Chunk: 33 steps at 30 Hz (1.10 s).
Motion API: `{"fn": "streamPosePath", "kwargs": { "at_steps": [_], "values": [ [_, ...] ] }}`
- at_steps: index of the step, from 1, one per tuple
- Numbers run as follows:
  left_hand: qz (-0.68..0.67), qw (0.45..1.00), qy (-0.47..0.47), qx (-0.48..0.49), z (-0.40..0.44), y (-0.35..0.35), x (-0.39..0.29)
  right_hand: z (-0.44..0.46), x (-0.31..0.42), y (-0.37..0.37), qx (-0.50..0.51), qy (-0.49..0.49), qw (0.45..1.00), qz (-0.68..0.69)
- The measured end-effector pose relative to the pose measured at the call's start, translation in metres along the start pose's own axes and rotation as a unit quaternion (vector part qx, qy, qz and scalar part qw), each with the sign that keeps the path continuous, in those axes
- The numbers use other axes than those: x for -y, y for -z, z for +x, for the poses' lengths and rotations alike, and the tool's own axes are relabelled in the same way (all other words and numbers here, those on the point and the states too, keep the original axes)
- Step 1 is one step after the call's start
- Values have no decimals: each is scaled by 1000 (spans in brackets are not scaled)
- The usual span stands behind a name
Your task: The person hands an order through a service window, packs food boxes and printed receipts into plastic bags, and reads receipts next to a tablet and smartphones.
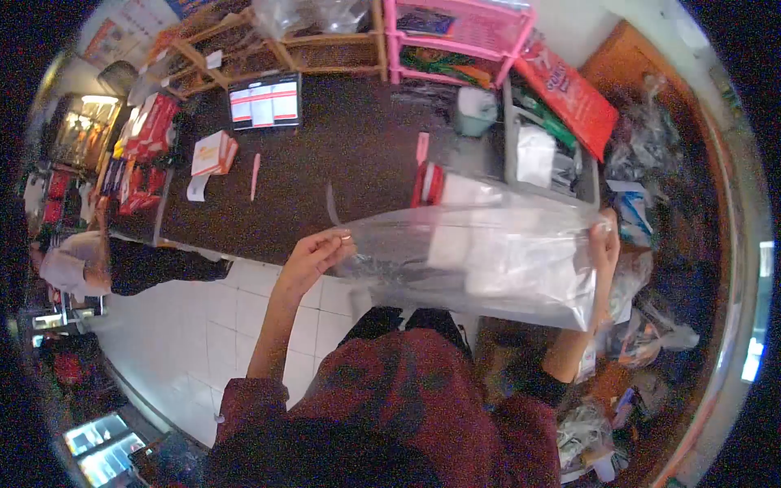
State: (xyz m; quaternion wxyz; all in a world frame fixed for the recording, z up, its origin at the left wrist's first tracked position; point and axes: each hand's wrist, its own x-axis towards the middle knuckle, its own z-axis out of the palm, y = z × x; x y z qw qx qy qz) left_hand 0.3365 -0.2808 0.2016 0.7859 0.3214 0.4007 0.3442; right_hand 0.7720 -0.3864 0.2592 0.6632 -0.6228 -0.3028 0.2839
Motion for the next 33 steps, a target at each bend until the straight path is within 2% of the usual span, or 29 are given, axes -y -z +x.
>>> {"fn": "streamPosePath", "kwargs": {
  "at_steps": [1, 2, 4, 5, 6, 7, 8, 9, 10, 11, 12, 13, 14, 16, 17, 19, 20, 22, 23, 24, 25, 27, 29, 30, 32, 33],
  "values": [
    [18, 1000, -5, -9, -2, 21, 10, -7, 1, -10, 104, -25, 988, -107],
    [18, 1000, -6, -11, -11, 39, 15, -12, 2, -17, 204, -48, 954, -214],
    [115, 991, -12, -63, -32, 69, 26, -11, -29, -26, 408, -209, 855, -244],
    [113, 992, -12, -61, -42, 87, 33, -18, -60, -32, 467, -157, 810, -319],
    [141, 981, -3, -133, -54, 105, 41, -30, -97, -43, 520, -104, 752, -390],
    [168, 964, 6, -205, -66, 114, 49, -44, -143, -56, 512, -127, 781, -334],
    [165, 965, 4, -205, -79, 107, 50, -59, -170, -73, 503, -148, 806, -276],
    [121, 965, -43, -231, -92, 94, 42, -77, -162, -101, 426, -267, 847, -174],
    [76, 959, -90, -256, -104, 85, 38, -91, -155, -124, 337, -377, 860, -67],
    [71, 959, -93, -259, -113, 82, 39, -88, -163, -134, 341, -375, 859, -72],
    [80, 953, -88, -279, -122, 81, 40, -81, -183, -144, 337, -380, 857, 92],
    [90, 946, -82, -300, -131, 82, 44, -73, -196, -151, 324, -376, 830, 254],
    [88, 945, -83, -305, -141, 91, 55, -61, -202, -157, 328, -378, 828, 253],
    [90, 951, -24, -294, -156, 117, 79, -34, -208, -171, 335, -471, 720, 385],
    [91, 950, -26, -297, -159, 116, 82, -23, -207, -182, 337, -471, 718, 386],
    [41, 955, -34, -290, -159, 109, 85, -12, -205, -207, 271, -433, 739, 440],
    [43, 955, -33, -292, -153, 96, 77, -10, -204, -223, 270, -434, 737, 442],
    [11, 956, -49, -291, -134, 54, 53, -19, -199, -250, 149, -308, 867, 363],
    [1, 959, -47, -278, -123, 47, 49, -24, -187, -256, 147, -309, 866, 365],
    [4, 960, -46, -278, -111, 48, 53, -30, -164, -259, 277, -209, 923, 166],
    [-17, 969, -34, -244, -98, 53, 62, -38, -137, -262, 385, -94, 917, -44],
    [-34, 978, -18, -205, -73, 34, 56, -77, -66, -258, 568, -287, 761, -125],
    [-44, 993, 15, -107, -55, -19, 25, -123, -45, -241, 612, -64, 773, -153],
    [-39, 994, 18, -102, -53, -27, 17, -116, -38, -234, 607, -65, 778, -153],
    [56, 996, 39, -57, -51, -42, 4, -92, -28, -200, 598, 76, 789, -120],
    [184, 962, 42, -199, -65, -58, -22, -73, -23, -174, 524, 87, 844, -78]
  ]
}}
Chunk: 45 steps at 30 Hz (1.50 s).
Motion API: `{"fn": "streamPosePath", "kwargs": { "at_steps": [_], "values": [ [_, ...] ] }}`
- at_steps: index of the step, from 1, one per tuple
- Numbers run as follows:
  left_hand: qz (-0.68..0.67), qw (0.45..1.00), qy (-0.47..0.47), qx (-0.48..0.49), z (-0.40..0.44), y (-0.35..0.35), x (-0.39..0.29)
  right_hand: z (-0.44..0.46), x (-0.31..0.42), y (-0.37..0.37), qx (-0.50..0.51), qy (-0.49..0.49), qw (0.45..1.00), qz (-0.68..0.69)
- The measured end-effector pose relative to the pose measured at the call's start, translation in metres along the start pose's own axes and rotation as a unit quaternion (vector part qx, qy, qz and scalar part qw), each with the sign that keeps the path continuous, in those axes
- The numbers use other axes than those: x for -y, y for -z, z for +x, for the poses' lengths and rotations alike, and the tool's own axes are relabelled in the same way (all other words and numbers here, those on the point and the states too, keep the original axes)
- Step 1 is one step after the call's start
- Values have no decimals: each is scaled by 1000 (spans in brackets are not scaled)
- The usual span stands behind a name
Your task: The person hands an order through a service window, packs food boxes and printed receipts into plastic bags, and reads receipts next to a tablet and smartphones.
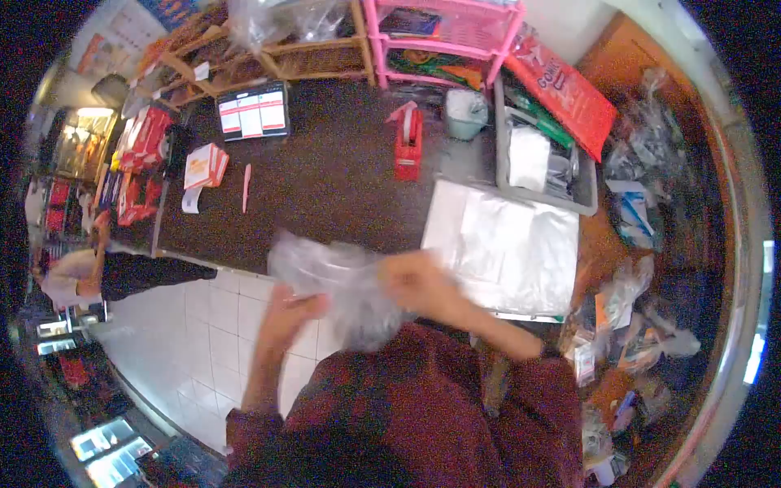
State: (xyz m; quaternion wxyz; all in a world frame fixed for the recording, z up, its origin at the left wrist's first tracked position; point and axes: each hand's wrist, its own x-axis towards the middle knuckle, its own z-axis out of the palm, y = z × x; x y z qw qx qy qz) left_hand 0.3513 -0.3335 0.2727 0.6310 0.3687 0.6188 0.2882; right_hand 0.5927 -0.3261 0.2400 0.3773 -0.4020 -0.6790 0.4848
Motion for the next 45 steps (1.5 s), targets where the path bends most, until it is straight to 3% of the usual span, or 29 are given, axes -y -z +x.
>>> {"fn": "streamPosePath", "kwargs": {
  "at_steps": [2, 3, 5, 6, 8, 9, 10, 12, 13, 14, 15, 16, 17, 18, 19, 20, 21, 22, 25, 27, 29, 33, 34, 36, 38, 39, 41, 44, 45],
  "values": [
    [146, 974, -159, -70, 34, 97, 11, -40, 9, 89, -270, -113, 951, -104],
    [220, 941, -227, -123, 50, 146, 17, -43, 51, 133, -280, -190, 934, -117],
    [286, 918, -223, -161, 65, 123, 9, -50, 49, 136, -175, -69, 954, -232],
    [355, 888, -210, -205, 68, 109, 4, -47, 44, 136, -172, -91, 962, -193],
    [385, 822, -379, -180, 74, 49, -13, -39, 27, 144, -138, -101, 983, -61],
    [428, 803, -397, -122, 77, 23, -14, -35, 2, 149, -106, -52, 993, -29],
    [468, 778, -414, -66, 79, 0, -14, -27, -10, 145, -112, -87, 990, 26],
    [429, 789, -425, 113, 99, -38, 8, -10, -38, 141, -11, -105, 991, 82],
    [427, 790, -425, 116, 111, -48, 23, -4, -46, 137, 36, -112, 984, 136],
    [407, 835, -339, 150, 121, -55, 38, -4, -60, 153, 54, -89, 994, 35],
    [383, 870, -252, 182, 130, -60, 46, -9, -96, 189, -20, -112, 993, -34],
    [382, 869, -254, 185, 131, -60, 39, -14, -132, 225, -92, -142, 981, -97],
    [324, 901, -256, 129, 126, -57, 27, -26, -180, 260, -249, -218, 936, -122],
    [263, 928, -253, 70, 119, -53, 16, -30, -192, 278, -322, -283, 862, -269],
    [115, 977, -170, 58, 112, -49, 1, -35, -202, 289, -382, -337, 759, -406],
    [-36, 995, -82, 42, 107, -46, -13, -43, -221, 292, -376, -338, 760, -408],
    [-203, 961, -164, 92, 103, -46, -22, -48, -245, 296, -372, -296, 779, -409],
    [-214, 965, -140, 60, 96, -47, -36, -51, -258, 296, -367, -256, 796, -408],
    [-304, 945, -115, 29, 89, -51, -61, -51, -221, 303, -385, -211, 837, -327],
    [-381, 917, -113, 34, 93, -61, -68, -54, -197, 314, -371, -268, 819, -346],
    [-386, 899, -99, 182, 98, -87, -76, -69, -190, 335, -367, -289, 790, -398],
    [-256, 929, -132, 233, 81, -118, -87, -24, -43, 272, -513, -19, 725, -458],
    [-245, 930, -153, 229, 75, -119, -90, -11, -8, 239, -521, -7, 710, -474],
    [-230, 931, -172, 225, 61, -119, -101, 4, 5, 175, -440, 55, 762, -472],
    [-302, 923, -173, 163, 49, -113, -113, 20, -31, 107, -160, 87, 884, -430],
    [-299, 924, -171, 165, 48, -107, -113, 24, -61, 79, -3, 71, 914, -399],
    [-239, 940, -236, 59, 51, -85, -113, 18, -100, 52, 171, 14, 924, -341],
    [-274, 948, -156, 42, 58, -43, -88, 38, -46, 110, 246, 23, 967, -61],
    [-275, 948, -154, 39, 59, -30, -77, 48, -23, 145, 255, -50, 964, 61]
  ]
}}
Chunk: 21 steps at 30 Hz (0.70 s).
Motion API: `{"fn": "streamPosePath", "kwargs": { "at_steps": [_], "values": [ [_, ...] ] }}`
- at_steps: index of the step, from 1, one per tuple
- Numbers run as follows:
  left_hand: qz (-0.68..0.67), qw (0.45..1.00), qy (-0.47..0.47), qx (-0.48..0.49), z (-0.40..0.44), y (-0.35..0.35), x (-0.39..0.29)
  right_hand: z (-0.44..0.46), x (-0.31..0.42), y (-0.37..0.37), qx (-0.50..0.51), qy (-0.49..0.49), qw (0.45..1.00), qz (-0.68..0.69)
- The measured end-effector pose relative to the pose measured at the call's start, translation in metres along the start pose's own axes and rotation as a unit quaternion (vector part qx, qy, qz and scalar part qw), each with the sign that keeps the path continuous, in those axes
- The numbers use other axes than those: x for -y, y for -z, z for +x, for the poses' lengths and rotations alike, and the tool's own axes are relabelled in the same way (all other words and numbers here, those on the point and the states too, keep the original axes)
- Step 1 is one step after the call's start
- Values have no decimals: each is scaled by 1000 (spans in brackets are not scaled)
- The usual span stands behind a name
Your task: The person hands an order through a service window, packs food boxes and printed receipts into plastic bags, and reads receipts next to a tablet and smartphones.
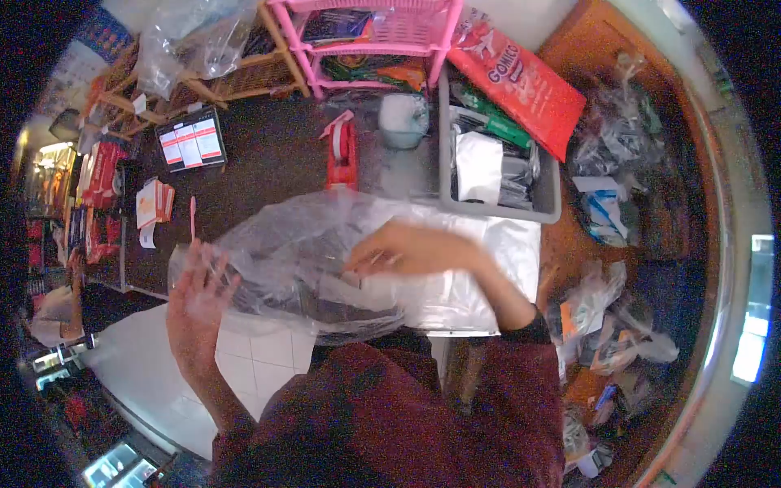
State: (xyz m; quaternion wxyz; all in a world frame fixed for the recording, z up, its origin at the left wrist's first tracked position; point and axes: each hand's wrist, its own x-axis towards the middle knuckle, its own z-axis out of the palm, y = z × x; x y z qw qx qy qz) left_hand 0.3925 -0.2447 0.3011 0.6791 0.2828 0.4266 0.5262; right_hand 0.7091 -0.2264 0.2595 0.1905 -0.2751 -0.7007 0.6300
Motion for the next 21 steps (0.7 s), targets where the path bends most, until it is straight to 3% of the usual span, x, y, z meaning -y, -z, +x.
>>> {"fn": "streamPosePath", "kwargs": {
  "at_steps": [2, 3, 4, 5, 6, 9, 12, 13, 14, 16, 19, 21],
  "values": [
    [-34, 998, 52, -10, -7, 24, 6, -45, -3, 51, -199, -29, 962, 183],
    [-37, 997, 57, -40, -13, 27, 6, -67, -21, 77, -360, -47, 924, 122],
    [-40, 997, 57, -42, -17, 30, 8, -79, -57, 98, -518, -111, 848, 5],
    [-40, 997, 53, -49, -20, 34, 10, -108, -122, 118, -539, -225, 774, -244],
    [-39, 996, 51, -56, -23, 36, 12, -131, -181, 126, -516, -323, 637, -472],
    [-56, 996, 47, -44, -25, 40, 16, -130, -227, 109, -582, -222, 665, -411],
    [-71, 995, 57, -50, -26, 38, 17, -122, -210, 109, -574, -274, 648, -420],
    [-72, 995, 55, -51, -25, 37, 17, -131, -219, 117, -604, -233, 642, -410],
    [-60, 996, 53, -38, -25, 37, 17, -135, -210, 119, -604, -233, 643, -410],
    [-49, 997, 52, -26, -26, 34, 17, -143, -174, 121, -509, -264, 698, -429],
    [-24, 999, 37, -17, -26, 24, 17, -145, -137, 117, -555, -235, 689, -403],
    [0, 997, 31, -64, -25, 15, 19, -151, -130, 118, -575, -191, 686, -404]
  ]
}}
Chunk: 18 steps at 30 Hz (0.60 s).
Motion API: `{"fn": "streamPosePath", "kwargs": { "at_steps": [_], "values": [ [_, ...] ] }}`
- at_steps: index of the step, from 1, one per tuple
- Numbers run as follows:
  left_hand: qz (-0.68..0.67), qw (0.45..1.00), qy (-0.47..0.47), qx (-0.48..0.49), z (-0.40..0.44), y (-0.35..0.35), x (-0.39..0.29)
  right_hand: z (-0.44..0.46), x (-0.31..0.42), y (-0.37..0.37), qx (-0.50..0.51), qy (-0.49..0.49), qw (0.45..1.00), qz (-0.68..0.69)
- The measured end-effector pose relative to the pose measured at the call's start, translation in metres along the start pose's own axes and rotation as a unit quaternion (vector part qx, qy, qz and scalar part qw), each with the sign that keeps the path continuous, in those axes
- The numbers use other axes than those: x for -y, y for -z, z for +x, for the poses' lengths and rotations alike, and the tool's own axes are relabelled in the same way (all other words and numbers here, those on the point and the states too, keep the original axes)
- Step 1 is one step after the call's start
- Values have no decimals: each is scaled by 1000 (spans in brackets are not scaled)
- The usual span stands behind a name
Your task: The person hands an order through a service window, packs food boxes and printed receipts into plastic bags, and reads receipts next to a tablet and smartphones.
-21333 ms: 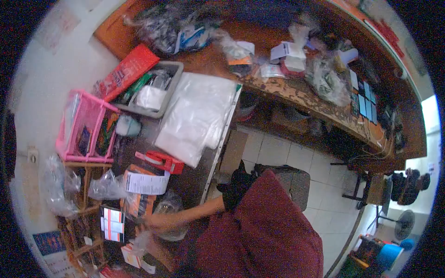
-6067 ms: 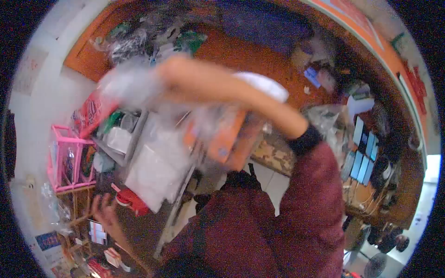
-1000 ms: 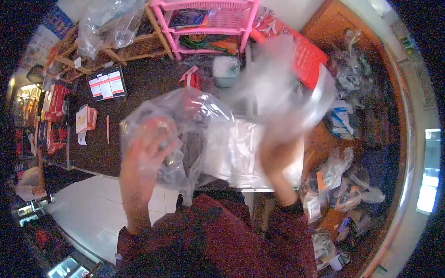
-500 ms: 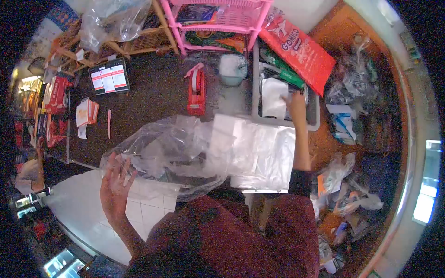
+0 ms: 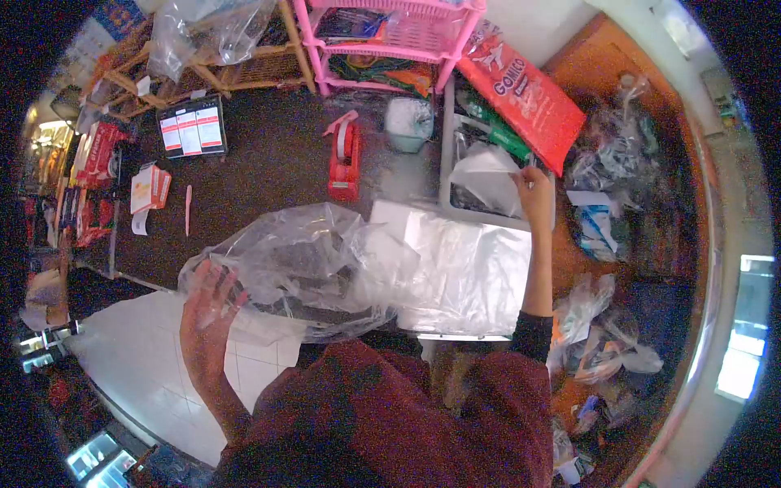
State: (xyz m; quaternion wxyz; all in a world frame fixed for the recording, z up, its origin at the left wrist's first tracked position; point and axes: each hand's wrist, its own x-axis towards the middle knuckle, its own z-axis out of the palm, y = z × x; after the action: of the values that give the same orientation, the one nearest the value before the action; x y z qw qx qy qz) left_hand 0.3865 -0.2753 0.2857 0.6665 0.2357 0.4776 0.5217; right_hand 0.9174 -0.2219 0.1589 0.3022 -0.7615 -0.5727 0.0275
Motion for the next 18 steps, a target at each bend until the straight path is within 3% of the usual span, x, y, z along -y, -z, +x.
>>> {"fn": "streamPosePath", "kwargs": {
  "at_steps": [4, 7, 10, 11, 13, 14, 16, 18],
  "values": [
    [34, 999, -10, 30, -2, -6, 2, 2, -32, 0, -48, 12, 998, 32],
    [78, 996, -32, 5, -6, -17, 4, 0, -10, 25, -33, -45, 994, 89],
    [197, 974, -89, -66, -11, -22, 5, -2, 9, 44, 31, -70, 959, 273],
    [243, 964, -85, -75, -11, -19, 5, -4, 28, 50, 31, -68, 959, 274],
    [289, 950, -81, -84, -13, -19, 5, -15, 75, 59, 33, -100, 879, 464],
    [251, 964, -71, -57, -14, -21, 5, -23, 94, 62, 34, -99, 879, 465],
    [213, 974, -64, -35, -15, -27, 7, -39, 130, 63, 11, -201, 821, 533],
    [239, 966, -91, 36, -12, -38, 10, -51, 168, 58, 48, -167, 808, 563]
  ]
}}
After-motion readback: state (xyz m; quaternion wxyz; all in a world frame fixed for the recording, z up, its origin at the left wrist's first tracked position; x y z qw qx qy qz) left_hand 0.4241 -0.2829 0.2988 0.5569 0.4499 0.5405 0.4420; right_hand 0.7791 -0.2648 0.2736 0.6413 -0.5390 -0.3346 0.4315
